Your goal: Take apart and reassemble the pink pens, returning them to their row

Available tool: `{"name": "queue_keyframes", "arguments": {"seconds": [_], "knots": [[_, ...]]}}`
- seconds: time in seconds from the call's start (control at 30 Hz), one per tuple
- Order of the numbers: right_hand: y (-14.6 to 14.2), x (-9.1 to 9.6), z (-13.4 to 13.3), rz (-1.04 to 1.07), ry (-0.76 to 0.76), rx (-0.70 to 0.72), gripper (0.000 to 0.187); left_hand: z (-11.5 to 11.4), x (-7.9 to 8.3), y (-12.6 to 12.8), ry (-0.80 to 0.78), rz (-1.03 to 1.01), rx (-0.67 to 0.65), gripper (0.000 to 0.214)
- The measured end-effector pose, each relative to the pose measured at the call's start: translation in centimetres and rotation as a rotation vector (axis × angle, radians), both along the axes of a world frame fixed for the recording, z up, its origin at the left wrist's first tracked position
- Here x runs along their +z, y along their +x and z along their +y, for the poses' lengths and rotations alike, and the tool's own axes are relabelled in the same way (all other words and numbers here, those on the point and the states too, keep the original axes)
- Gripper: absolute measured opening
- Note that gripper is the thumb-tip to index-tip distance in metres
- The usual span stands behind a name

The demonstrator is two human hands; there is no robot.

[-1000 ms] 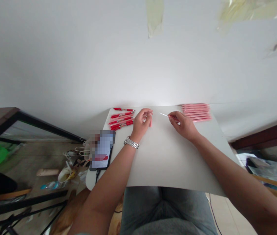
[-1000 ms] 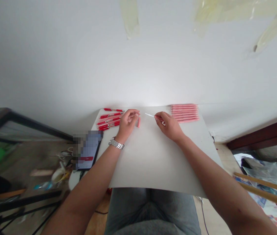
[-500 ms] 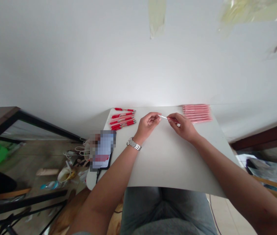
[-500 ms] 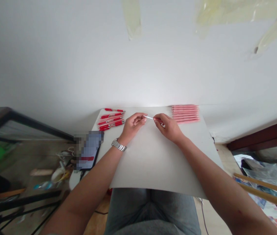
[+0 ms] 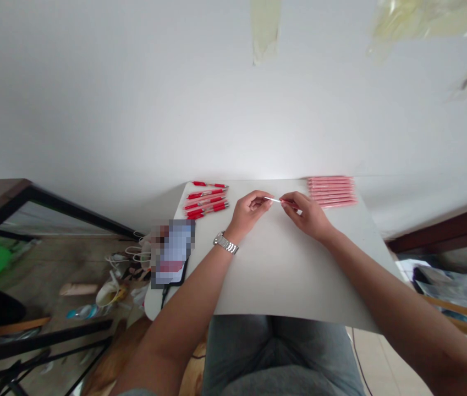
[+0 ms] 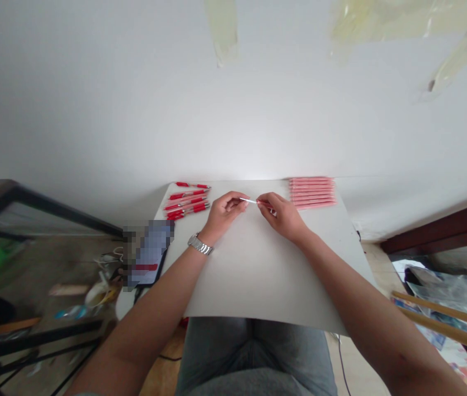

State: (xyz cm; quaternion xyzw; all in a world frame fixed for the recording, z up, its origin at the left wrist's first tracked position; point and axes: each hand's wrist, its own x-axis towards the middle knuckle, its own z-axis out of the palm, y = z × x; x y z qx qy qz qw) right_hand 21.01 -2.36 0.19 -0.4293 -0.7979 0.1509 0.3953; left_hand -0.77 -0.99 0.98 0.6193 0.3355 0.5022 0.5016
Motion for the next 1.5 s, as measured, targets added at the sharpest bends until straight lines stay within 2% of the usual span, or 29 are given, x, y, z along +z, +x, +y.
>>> {"name": "queue_keyframes", "arguments": {"seconds": [0.17,0.37,0.73,0.93,1.13,1.5], "knots": [[0.0,0.0,0.0,0.012,-0.022,-0.015,0.021,0.2,-0.2,0.0,0.000,0.002,0.002,0.030],[0.2,-0.1,0.0,0.027,-0.040,-0.025,0.025,0.3,0.0,-0.3,-0.032,-0.018,0.063,0.031],[0.5,-0.1,-0.1,0.048,-0.062,-0.067,0.030,1.3,-0.6,-0.9,-0.072,-0.275,0.191,0.026],[0.5,-0.2,0.0,0.078,-0.077,-0.082,0.028,1.8,-0.9,-1.3,-0.091,-0.301,0.255,0.026],[0.5,-0.1,0.0,0.082,-0.077,-0.083,0.028,1.9,-0.5,-2.2,-0.116,-0.170,0.270,0.030],[0.6,-0.1,0.0,0.093,-0.089,-0.097,0.026,3.2,1.3,-4.8,-0.116,0.165,0.313,0.031]]}}
